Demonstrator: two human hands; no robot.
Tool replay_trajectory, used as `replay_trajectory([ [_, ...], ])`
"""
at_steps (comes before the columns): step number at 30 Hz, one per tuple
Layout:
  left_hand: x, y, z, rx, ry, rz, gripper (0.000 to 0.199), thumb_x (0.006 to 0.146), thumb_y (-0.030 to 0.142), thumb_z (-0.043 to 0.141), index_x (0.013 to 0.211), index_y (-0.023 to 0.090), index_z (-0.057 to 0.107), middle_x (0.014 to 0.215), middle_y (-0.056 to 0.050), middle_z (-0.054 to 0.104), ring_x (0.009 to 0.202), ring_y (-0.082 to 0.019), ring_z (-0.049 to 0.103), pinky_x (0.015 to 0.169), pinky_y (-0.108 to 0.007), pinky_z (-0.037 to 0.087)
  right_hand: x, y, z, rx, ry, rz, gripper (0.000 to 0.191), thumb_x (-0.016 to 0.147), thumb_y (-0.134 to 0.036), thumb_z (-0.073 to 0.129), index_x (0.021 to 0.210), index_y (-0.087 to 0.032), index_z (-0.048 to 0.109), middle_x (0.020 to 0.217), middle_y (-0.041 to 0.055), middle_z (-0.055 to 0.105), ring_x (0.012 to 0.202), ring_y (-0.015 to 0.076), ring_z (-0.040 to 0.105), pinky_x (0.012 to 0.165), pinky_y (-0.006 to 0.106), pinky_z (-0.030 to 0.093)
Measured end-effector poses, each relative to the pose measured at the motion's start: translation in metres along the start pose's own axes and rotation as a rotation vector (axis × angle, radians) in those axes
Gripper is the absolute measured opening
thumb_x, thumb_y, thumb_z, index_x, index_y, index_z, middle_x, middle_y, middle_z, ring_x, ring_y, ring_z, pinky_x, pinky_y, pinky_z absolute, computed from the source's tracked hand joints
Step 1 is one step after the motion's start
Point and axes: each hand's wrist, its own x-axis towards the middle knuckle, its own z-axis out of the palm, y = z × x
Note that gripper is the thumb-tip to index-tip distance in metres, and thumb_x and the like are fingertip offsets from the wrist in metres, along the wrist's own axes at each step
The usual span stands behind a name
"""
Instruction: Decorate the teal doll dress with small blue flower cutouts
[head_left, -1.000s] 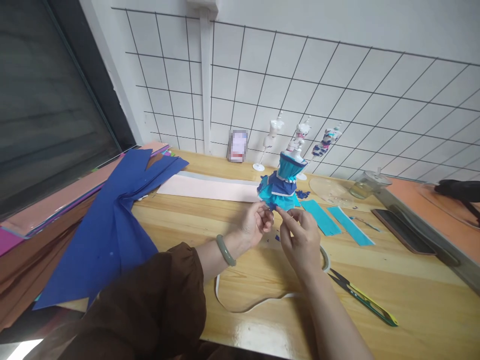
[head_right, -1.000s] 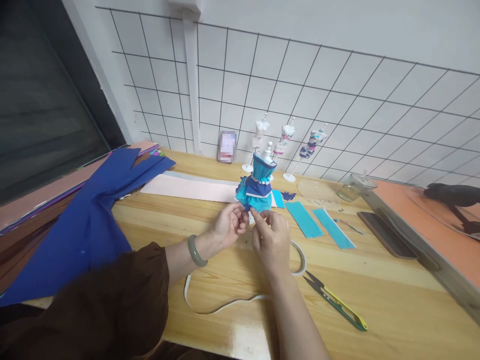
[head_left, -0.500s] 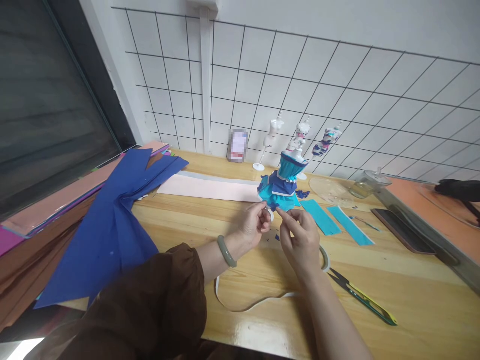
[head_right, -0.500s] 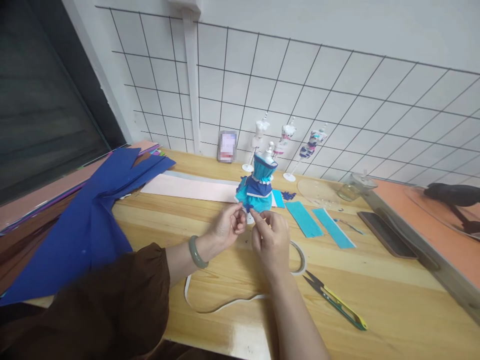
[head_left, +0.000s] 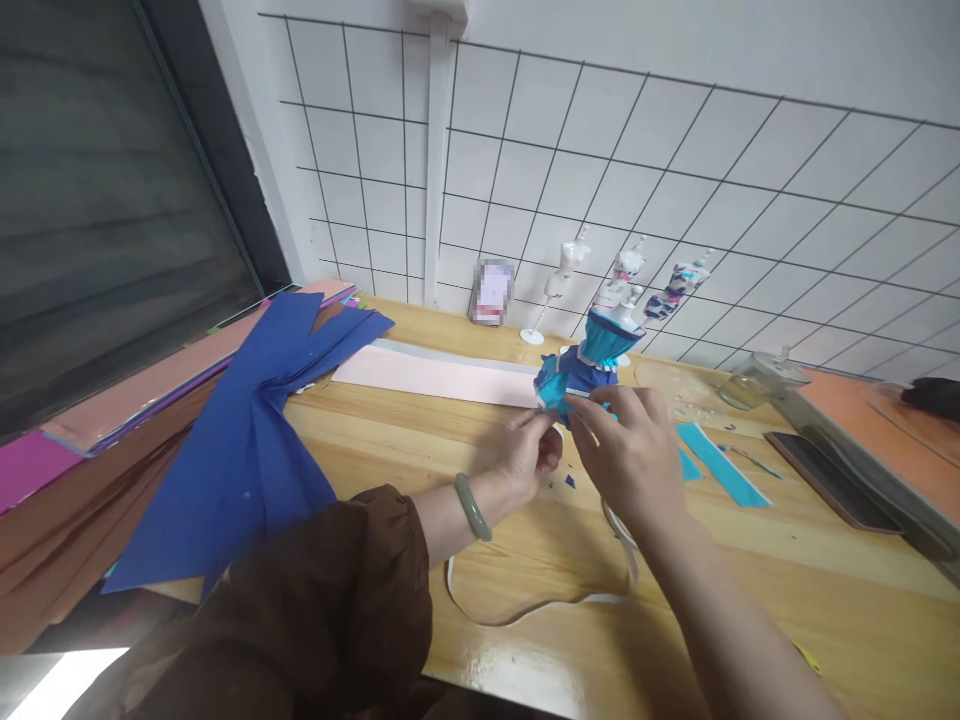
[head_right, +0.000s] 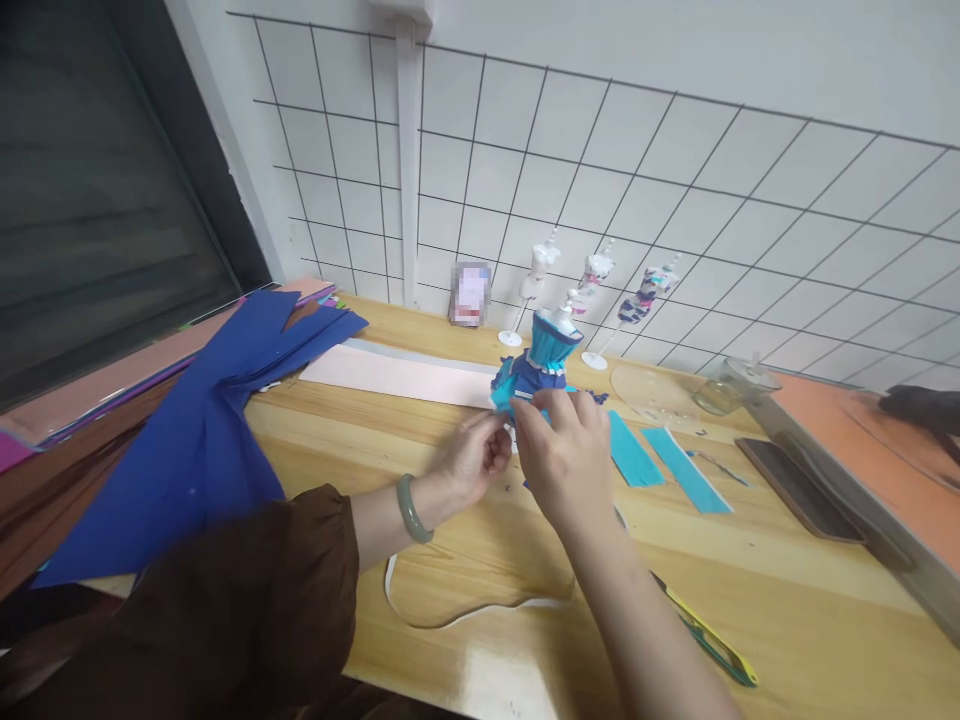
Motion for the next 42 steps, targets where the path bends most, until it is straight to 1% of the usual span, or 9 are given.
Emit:
replay_trajectory([
  [4,-0.002,-0.002,0.001,0.007,-0.019,0.000,0.030,0.069,0.039,0.060,0.058,0.017,0.044,0.044,0.005,0.040,0.037,-0.005,0.031,0.037,-0.021,0.013,0.025,-0.004,-0.005,-0.098,-0.193,-0.114,0.018,0.079,-0.014,0.053,0.090,-0.020,0.067,0.079,0.0074,0.054,0.075,0.0202,0.039,0.062,0.031,0.027],
  [8,-0.002,-0.002,0.001,0.001,-0.018,0.007,0.032,0.068,0.038,0.060,0.054,0.017,0.040,0.042,0.006,0.038,0.036,-0.004,0.028,0.038,-0.022,0.012,0.038,-0.011,-0.005,-0.160,-0.296,-0.129,0.015,0.078,-0.012,0.053,0.071,-0.017,0.065,0.069,0.0075,0.052,0.071,0.0201,0.038,0.059,0.032,0.022],
  [11,-0.002,-0.001,0.001,-0.025,-0.021,0.008,0.030,0.067,0.034,0.059,0.052,0.017,0.038,0.042,0.006,0.037,0.036,-0.004,0.028,0.038,-0.022,0.011,0.039,-0.010,-0.001,-0.149,-0.283,-0.127,0.021,0.080,-0.014,0.051,0.063,-0.017,0.063,0.065,0.0073,0.051,0.069,0.0195,0.037,0.059,0.032,0.023],
  [17,0.000,-0.001,0.001,-0.031,0.003,-0.043,0.029,0.065,0.032,0.057,0.050,0.017,0.038,0.042,0.004,0.039,0.037,-0.004,0.029,0.039,-0.022,0.012,0.033,-0.003,0.004,-0.073,-0.220,-0.109,0.022,0.081,-0.017,0.051,0.067,-0.018,0.067,0.066,0.0069,0.054,0.068,0.0186,0.039,0.061,0.031,0.030],
  [27,0.007,0.000,-0.005,-0.075,-0.003,-0.102,0.025,0.069,0.036,0.053,0.056,0.016,0.046,0.046,0.002,0.046,0.037,-0.006,0.035,0.039,-0.021,0.015,0.015,0.004,-0.010,0.127,-0.149,-0.110,0.019,0.077,-0.016,0.056,0.088,-0.019,0.070,0.079,0.0076,0.060,0.072,0.0196,0.047,0.065,0.033,0.038],
  [30,0.007,0.000,-0.006,-0.072,-0.001,-0.106,0.025,0.071,0.037,0.047,0.060,0.015,0.049,0.047,0.001,0.048,0.037,-0.006,0.036,0.038,-0.021,0.016,0.000,0.005,-0.021,0.328,-0.079,0.061,0.021,0.079,-0.019,0.056,0.095,-0.019,0.068,0.079,0.0059,0.060,0.072,0.0179,0.050,0.065,0.032,0.041],
  [33,0.006,0.000,-0.006,-0.114,0.001,-0.135,0.034,0.074,0.048,0.044,0.068,0.016,0.051,0.048,0.001,0.049,0.037,-0.007,0.037,0.037,-0.020,0.015,-0.020,0.008,-0.025,0.500,-0.029,0.390,0.021,0.081,-0.025,0.055,0.097,-0.022,0.068,0.077,0.0034,0.059,0.070,0.0160,0.053,0.064,0.030,0.042],
  [37,0.004,0.001,-0.003,-0.105,-0.032,-0.187,0.053,0.070,0.069,0.042,0.067,0.017,0.048,0.046,0.003,0.047,0.034,-0.006,0.035,0.036,-0.020,0.013,-0.042,0.014,-0.015,0.690,0.025,0.832,0.022,0.077,-0.036,0.059,0.091,-0.022,0.069,0.083,0.0044,0.065,0.074,0.0172,0.058,0.066,0.032,0.044],
  [42,-0.001,0.003,-0.001,-0.035,-0.114,-0.173,0.049,0.066,0.060,0.060,0.057,0.016,0.041,0.047,0.004,0.044,0.034,-0.002,0.032,0.037,-0.021,0.012,-0.055,0.009,0.006,0.922,0.033,1.133,0.031,0.069,-0.041,0.065,0.092,-0.020,0.070,0.096,0.0074,0.069,0.091,0.0234,0.060,0.076,0.037,0.046],
])
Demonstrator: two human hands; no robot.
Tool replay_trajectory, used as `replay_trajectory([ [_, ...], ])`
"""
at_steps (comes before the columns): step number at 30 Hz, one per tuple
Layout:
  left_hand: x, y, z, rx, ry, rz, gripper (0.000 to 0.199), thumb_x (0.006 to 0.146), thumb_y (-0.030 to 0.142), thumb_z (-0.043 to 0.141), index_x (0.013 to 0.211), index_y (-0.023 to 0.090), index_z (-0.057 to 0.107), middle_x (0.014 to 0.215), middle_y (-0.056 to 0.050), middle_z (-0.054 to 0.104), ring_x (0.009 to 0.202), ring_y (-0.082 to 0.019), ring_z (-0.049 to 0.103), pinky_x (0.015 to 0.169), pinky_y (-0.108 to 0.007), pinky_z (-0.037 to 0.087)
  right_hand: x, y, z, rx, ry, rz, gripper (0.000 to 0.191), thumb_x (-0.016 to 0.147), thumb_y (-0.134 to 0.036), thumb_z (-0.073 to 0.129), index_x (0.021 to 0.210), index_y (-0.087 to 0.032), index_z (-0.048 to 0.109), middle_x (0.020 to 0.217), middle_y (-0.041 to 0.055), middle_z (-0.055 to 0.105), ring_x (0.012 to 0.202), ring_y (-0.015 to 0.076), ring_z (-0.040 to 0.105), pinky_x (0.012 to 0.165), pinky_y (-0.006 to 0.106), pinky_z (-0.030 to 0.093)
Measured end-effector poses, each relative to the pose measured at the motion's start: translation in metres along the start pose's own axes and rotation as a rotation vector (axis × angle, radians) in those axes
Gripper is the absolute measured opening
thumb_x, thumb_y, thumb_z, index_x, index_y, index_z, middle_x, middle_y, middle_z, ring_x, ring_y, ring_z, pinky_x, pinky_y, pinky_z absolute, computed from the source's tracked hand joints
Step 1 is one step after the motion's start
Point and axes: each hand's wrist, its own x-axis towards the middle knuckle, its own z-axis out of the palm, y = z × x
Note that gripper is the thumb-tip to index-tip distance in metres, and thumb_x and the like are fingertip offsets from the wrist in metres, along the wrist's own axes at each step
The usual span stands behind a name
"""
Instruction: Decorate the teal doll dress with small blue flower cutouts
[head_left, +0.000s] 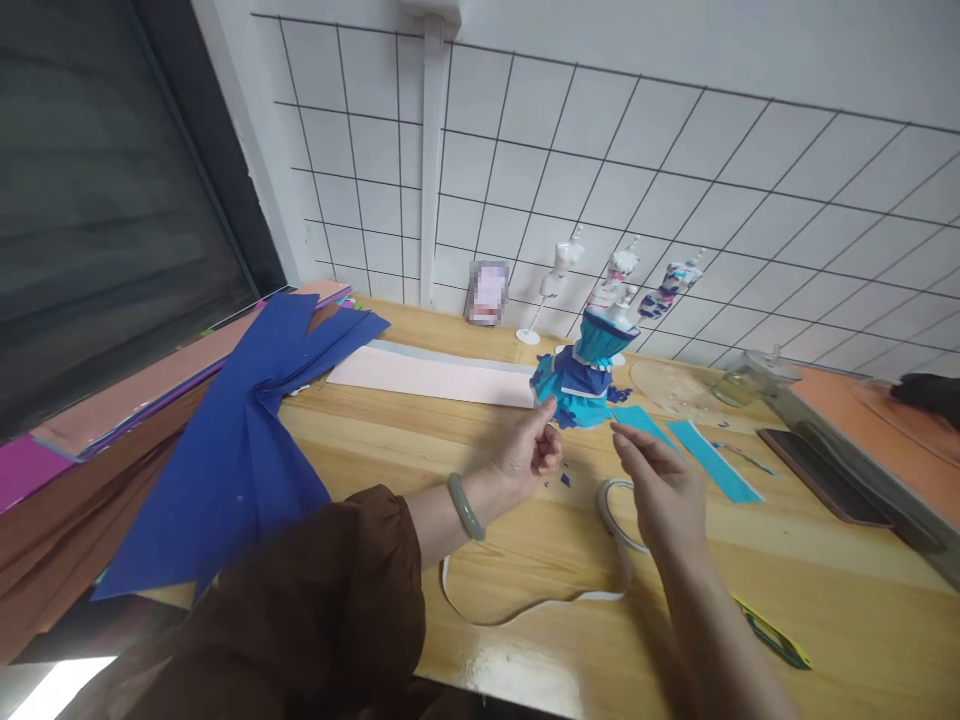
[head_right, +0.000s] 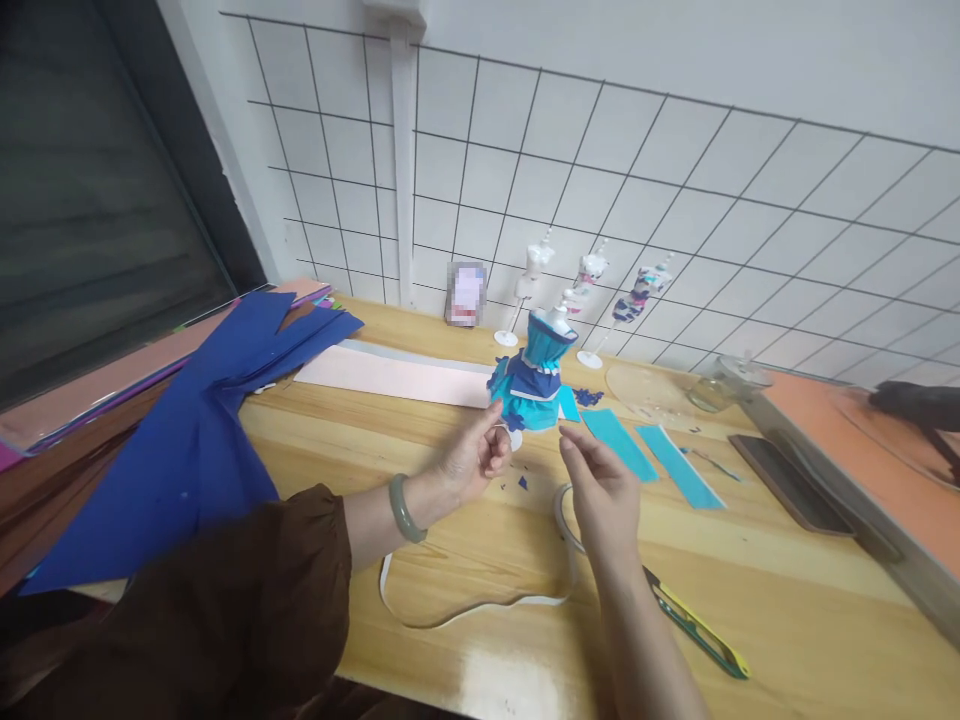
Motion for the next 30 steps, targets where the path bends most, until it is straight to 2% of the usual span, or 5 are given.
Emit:
replay_trajectory([
  [4,0.000,-0.001,-0.002,0.016,-0.098,0.060,0.040,0.067,0.045,0.068,0.059,0.015,0.043,0.047,0.006,0.041,0.037,-0.001,0.031,0.038,-0.020,0.013,-0.004,0.008,0.009,0.032,-0.007,0.139,0.038,0.067,-0.044,0.066,0.094,-0.018,0.070,0.091,0.0067,0.070,0.083,0.0214,0.061,0.069,0.033,0.047],
  [12,0.004,-0.002,-0.005,0.037,-0.117,0.082,0.033,0.067,0.034,0.070,0.063,0.015,0.044,0.050,0.007,0.039,0.039,-0.001,0.031,0.037,-0.018,0.014,-0.006,0.009,0.008,0.046,-0.044,0.130,0.035,0.067,-0.044,0.066,0.091,-0.019,0.071,0.091,0.0066,0.069,0.076,0.0191,0.059,0.063,0.030,0.046],
  [22,0.004,-0.003,-0.008,0.045,-0.133,0.033,0.027,0.067,0.029,0.070,0.067,0.014,0.047,0.051,0.007,0.040,0.040,-0.001,0.031,0.038,-0.017,0.015,0.005,0.019,0.006,0.193,-0.030,0.157,0.042,0.066,-0.047,0.067,0.094,-0.016,0.069,0.059,-0.0017,0.053,0.051,0.0097,0.042,0.049,0.025,0.037],
  [26,0.003,-0.006,-0.008,0.084,-0.117,0.017,0.028,0.062,0.028,0.073,0.071,0.014,0.051,0.052,0.007,0.041,0.039,0.000,0.030,0.038,-0.017,0.015,0.028,-0.018,-0.007,0.103,0.048,-0.024,0.039,0.071,-0.044,0.065,0.101,-0.019,0.067,0.077,0.0023,0.062,0.062,0.0110,0.050,0.059,0.027,0.044],
  [30,0.002,-0.009,-0.008,0.105,-0.103,-0.009,0.031,0.060,0.030,0.075,0.072,0.014,0.052,0.054,0.007,0.042,0.041,0.000,0.031,0.039,-0.017,0.015,0.058,-0.090,-0.014,-0.097,-0.072,-0.367,0.039,0.077,-0.042,0.060,0.113,-0.024,0.062,0.092,0.0053,0.065,0.074,0.0159,0.058,0.061,0.029,0.047],
])
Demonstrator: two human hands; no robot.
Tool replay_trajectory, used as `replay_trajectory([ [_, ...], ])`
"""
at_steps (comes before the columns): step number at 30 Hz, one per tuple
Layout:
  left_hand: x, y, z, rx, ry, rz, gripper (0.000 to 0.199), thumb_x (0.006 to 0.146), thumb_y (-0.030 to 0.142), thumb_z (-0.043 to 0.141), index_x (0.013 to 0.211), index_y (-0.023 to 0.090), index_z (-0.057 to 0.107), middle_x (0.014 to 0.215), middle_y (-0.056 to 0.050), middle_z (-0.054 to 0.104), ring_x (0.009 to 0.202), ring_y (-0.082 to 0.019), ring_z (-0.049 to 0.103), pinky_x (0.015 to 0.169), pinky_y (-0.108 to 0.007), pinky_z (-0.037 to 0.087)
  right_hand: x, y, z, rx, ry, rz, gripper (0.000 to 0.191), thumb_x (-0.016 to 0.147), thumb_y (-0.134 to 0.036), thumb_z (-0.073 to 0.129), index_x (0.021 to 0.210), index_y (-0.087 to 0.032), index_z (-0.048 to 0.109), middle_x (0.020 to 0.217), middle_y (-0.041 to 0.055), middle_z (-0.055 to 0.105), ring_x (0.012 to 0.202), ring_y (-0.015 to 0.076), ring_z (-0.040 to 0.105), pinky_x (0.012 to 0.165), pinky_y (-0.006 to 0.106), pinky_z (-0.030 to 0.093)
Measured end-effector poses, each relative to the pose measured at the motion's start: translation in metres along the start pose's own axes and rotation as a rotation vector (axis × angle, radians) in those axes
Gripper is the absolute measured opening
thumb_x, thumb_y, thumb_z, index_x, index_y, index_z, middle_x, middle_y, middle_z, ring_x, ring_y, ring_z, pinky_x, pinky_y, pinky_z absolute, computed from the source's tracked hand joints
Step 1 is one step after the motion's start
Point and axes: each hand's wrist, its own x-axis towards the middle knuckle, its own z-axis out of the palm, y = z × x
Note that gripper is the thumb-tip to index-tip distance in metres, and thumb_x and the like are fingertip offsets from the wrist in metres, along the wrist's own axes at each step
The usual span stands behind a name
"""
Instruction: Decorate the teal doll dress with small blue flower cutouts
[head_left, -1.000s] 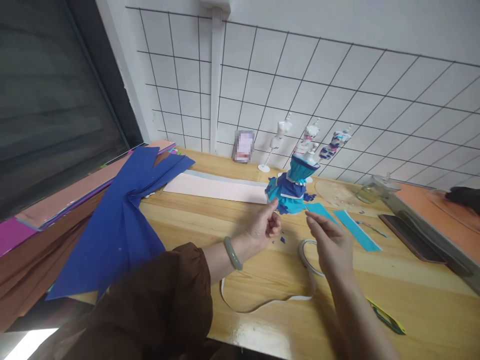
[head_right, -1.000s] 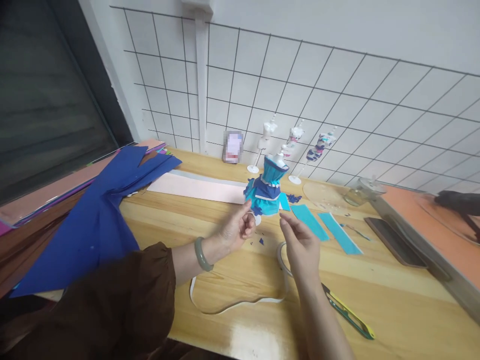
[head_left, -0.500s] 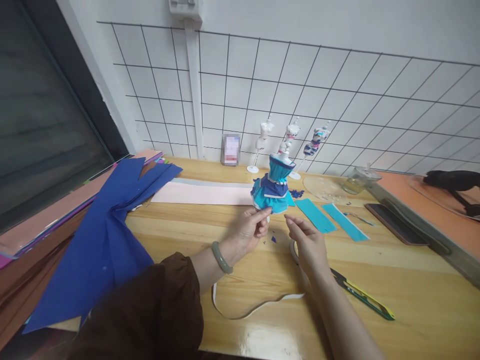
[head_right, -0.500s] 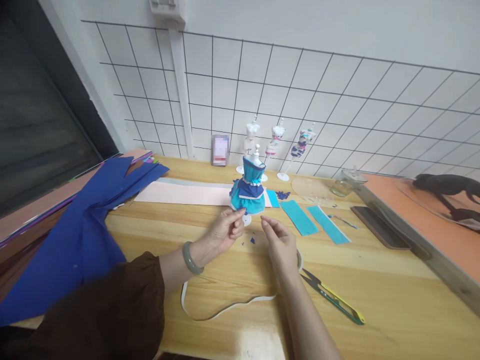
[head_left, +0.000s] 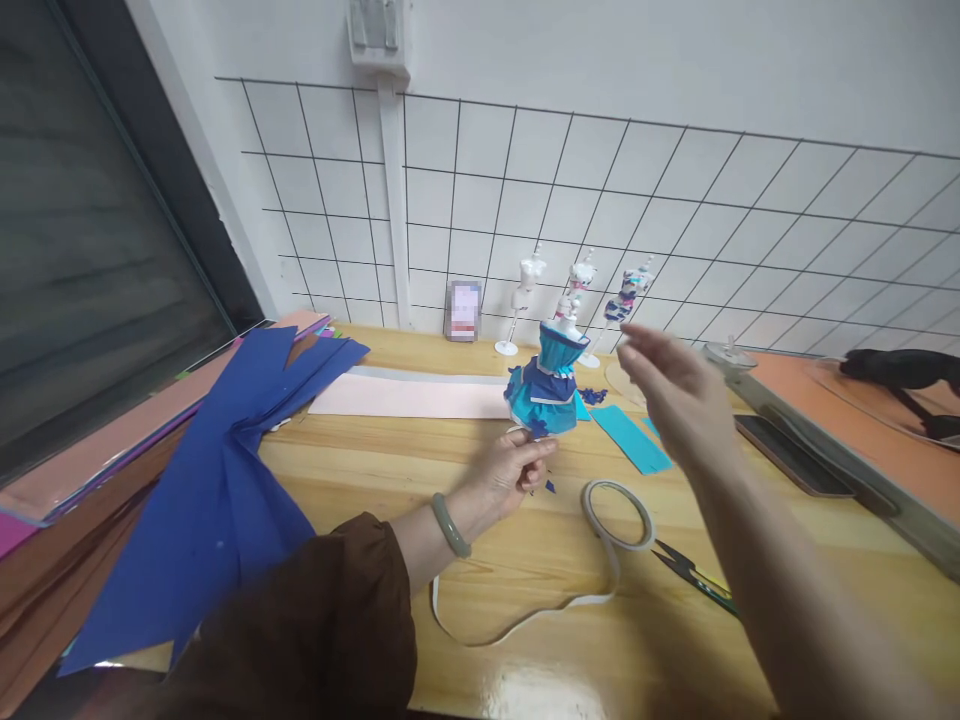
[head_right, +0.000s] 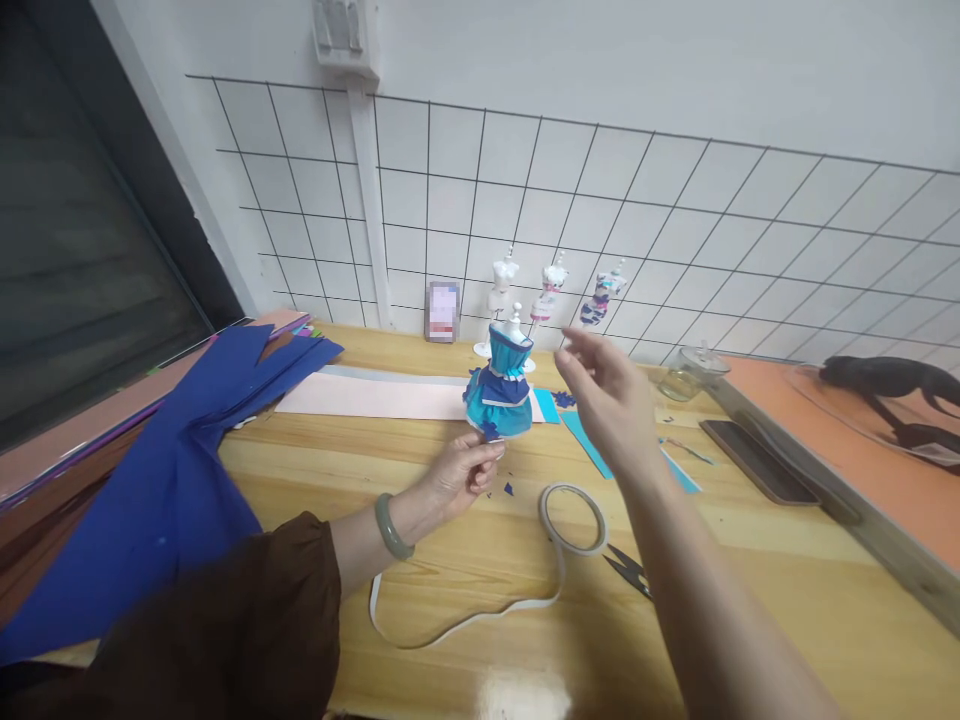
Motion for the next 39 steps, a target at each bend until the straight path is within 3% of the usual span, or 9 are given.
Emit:
replay_trajectory([
  [4,0.000,0.000,0.000,0.009,0.003,-0.024,0.031,0.060,0.028,0.075,0.076,0.014,0.054,0.053,0.007,0.041,0.042,-0.001,0.031,0.039,-0.016,0.015,0.044,-0.043,0.000,-0.164,-0.258,-0.249,0.034,0.082,-0.039,0.057,0.114,-0.029,0.061,0.115,0.0058,0.061,0.098,0.0208,0.057,0.073,0.034,0.049],
  [6,-0.001,0.001,0.000,0.010,0.001,-0.030,0.031,0.059,0.028,0.076,0.076,0.014,0.054,0.054,0.007,0.042,0.043,-0.001,0.032,0.039,-0.016,0.016,0.056,-0.052,0.003,-0.184,-0.372,-0.232,0.028,0.083,-0.039,0.055,0.107,-0.028,0.065,0.111,0.0047,0.064,0.097,0.0204,0.058,0.072,0.034,0.049],
  [9,-0.001,0.002,0.001,0.015,0.010,-0.025,0.032,0.057,0.030,0.076,0.075,0.014,0.054,0.053,0.007,0.042,0.042,-0.001,0.031,0.039,-0.017,0.016,0.062,-0.053,0.007,-0.159,-0.440,-0.161,0.022,0.081,-0.039,0.058,0.093,-0.026,0.071,0.094,0.0039,0.070,0.084,0.0176,0.060,0.066,0.033,0.050],
  [14,-0.001,0.003,0.003,0.016,0.012,-0.030,0.031,0.058,0.029,0.076,0.071,0.014,0.052,0.049,0.008,0.039,0.040,-0.001,0.029,0.039,-0.017,0.015,0.058,-0.050,0.008,-0.070,-0.387,-0.098,0.018,0.074,-0.033,0.066,0.087,-0.022,0.072,0.079,0.0024,0.071,0.072,0.0145,0.058,0.058,0.030,0.049],
  [20,0.003,0.005,0.000,0.001,-0.032,-0.007,0.032,0.061,0.029,0.074,0.064,0.015,0.046,0.047,0.007,0.038,0.039,-0.001,0.028,0.038,-0.017,0.013,0.059,-0.049,0.008,-0.131,-0.320,-0.121,0.016,0.074,-0.033,0.065,0.081,-0.021,0.073,0.076,0.0024,0.070,0.075,0.0167,0.062,0.064,0.034,0.050],
  [27,0.003,0.009,-0.001,0.000,-0.017,0.012,0.035,0.061,0.031,0.074,0.065,0.016,0.043,0.047,0.007,0.038,0.039,-0.001,0.029,0.038,-0.016,0.014,0.063,-0.038,0.006,-0.176,-0.243,-0.159,0.017,0.073,-0.034,0.066,0.082,-0.021,0.073,0.066,0.0005,0.067,0.066,0.0156,0.061,0.064,0.038,0.048],
  [33,0.004,0.012,-0.003,-0.034,-0.025,0.003,0.037,0.063,0.032,0.073,0.061,0.016,0.040,0.045,0.008,0.036,0.039,-0.001,0.028,0.037,-0.016,0.014,0.059,-0.038,0.002,-0.210,-0.199,-0.127,0.017,0.074,-0.033,0.066,0.081,-0.019,0.073,0.067,0.0020,0.067,0.066,0.0157,0.059,0.061,0.036,0.046],
  [39,0.006,0.013,-0.007,-0.090,-0.041,0.011,0.039,0.068,0.034,0.070,0.054,0.016,0.037,0.041,0.008,0.034,0.037,-0.001,0.029,0.036,-0.016,0.013,0.054,-0.040,0.002,-0.176,-0.196,-0.181,0.017,0.075,-0.037,0.064,0.075,-0.022,0.072,0.066,0.0015,0.068,0.067,0.0165,0.060,0.062,0.036,0.046],
])
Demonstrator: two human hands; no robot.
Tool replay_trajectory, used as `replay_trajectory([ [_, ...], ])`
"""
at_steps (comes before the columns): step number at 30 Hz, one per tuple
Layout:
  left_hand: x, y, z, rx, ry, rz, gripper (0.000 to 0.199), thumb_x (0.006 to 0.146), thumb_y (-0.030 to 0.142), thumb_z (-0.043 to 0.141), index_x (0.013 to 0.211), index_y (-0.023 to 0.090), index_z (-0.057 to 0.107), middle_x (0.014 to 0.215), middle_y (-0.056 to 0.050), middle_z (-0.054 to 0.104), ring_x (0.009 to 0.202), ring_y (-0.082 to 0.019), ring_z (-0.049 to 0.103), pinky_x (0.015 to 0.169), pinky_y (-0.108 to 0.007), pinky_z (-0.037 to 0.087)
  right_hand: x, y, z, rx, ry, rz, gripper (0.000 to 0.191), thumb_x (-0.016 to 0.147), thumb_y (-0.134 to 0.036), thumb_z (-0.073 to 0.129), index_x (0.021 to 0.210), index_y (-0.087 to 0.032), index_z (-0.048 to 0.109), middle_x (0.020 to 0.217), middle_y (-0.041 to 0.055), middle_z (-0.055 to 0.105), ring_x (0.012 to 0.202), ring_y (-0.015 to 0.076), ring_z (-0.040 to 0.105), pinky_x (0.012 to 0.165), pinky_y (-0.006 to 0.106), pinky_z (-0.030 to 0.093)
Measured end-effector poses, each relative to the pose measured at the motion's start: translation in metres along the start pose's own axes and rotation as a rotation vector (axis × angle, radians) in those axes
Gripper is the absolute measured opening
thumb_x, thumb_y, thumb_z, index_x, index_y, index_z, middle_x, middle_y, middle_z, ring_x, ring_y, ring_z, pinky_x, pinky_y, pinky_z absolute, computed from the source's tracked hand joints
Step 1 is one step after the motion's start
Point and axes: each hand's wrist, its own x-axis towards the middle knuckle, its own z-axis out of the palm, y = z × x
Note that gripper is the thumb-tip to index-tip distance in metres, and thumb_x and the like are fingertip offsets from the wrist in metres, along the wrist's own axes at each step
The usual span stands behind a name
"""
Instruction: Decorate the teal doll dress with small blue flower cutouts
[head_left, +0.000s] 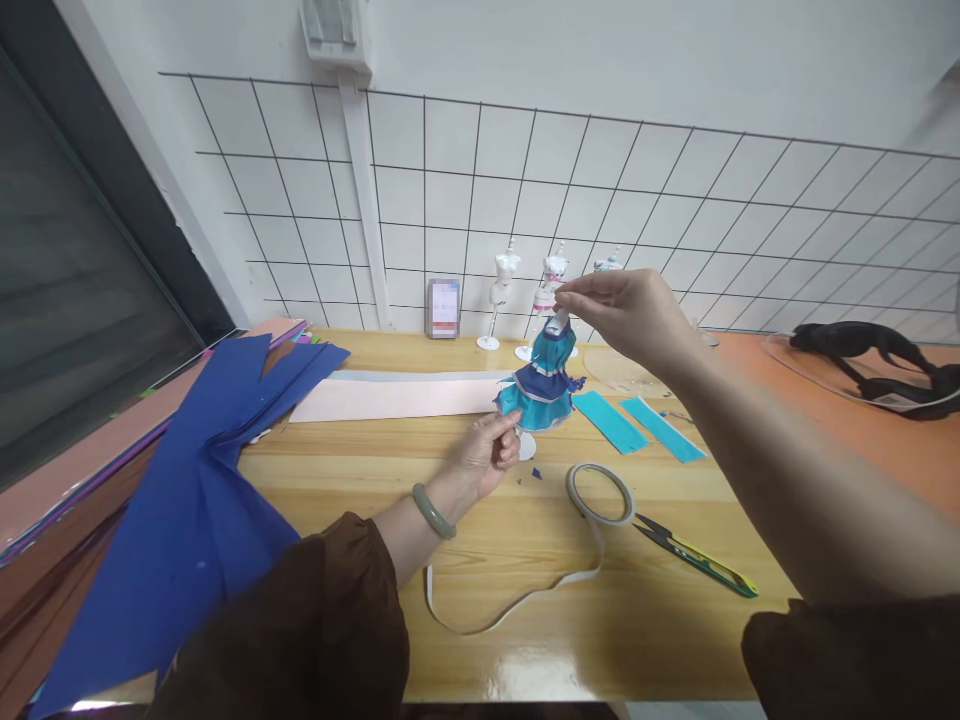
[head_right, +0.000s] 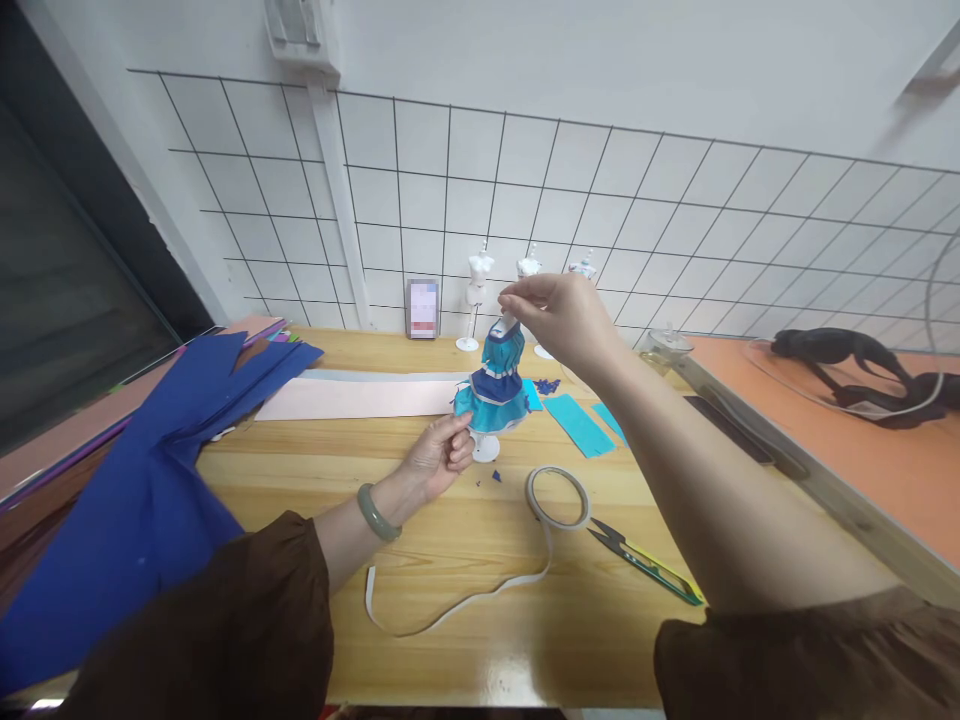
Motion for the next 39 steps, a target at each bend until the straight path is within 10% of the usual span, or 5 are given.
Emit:
replay_trajectory([
  [23,0.004,-0.002,-0.014,-0.050,0.005,-0.035,0.039,0.069,0.036,0.069,0.056,0.015,0.039,0.042,0.007,0.038,0.035,-0.001,0.030,0.035,-0.016,0.013,-0.021,0.002,-0.002,-0.091,0.127,-0.053,0.030,0.082,-0.034,0.058,0.107,-0.019,0.065,0.101,0.0078,0.069,0.096,0.0196,0.063,0.083,0.038,0.049],
  [30,0.005,0.002,-0.012,-0.048,0.063,-0.013,0.041,0.071,0.050,0.062,0.059,0.015,0.045,0.040,0.007,0.037,0.032,-0.002,0.027,0.034,-0.017,0.012,-0.097,0.017,-0.026,-0.159,0.274,0.083,0.028,0.086,-0.033,0.052,0.110,-0.022,0.062,0.103,0.0054,0.068,0.096,0.0150,0.061,0.085,0.030,0.048],
  [39,0.000,0.010,-0.022,0.247,0.374,0.079,0.056,0.070,0.067,0.048,0.057,0.013,0.051,0.037,0.003,0.041,0.029,-0.004,0.031,0.033,-0.019,0.012,-0.231,0.057,-0.022,-0.222,-0.067,-0.042,0.013,0.083,-0.024,0.055,0.094,-0.023,0.063,0.090,0.0053,0.067,0.083,0.0174,0.062,0.070,0.029,0.051],
])
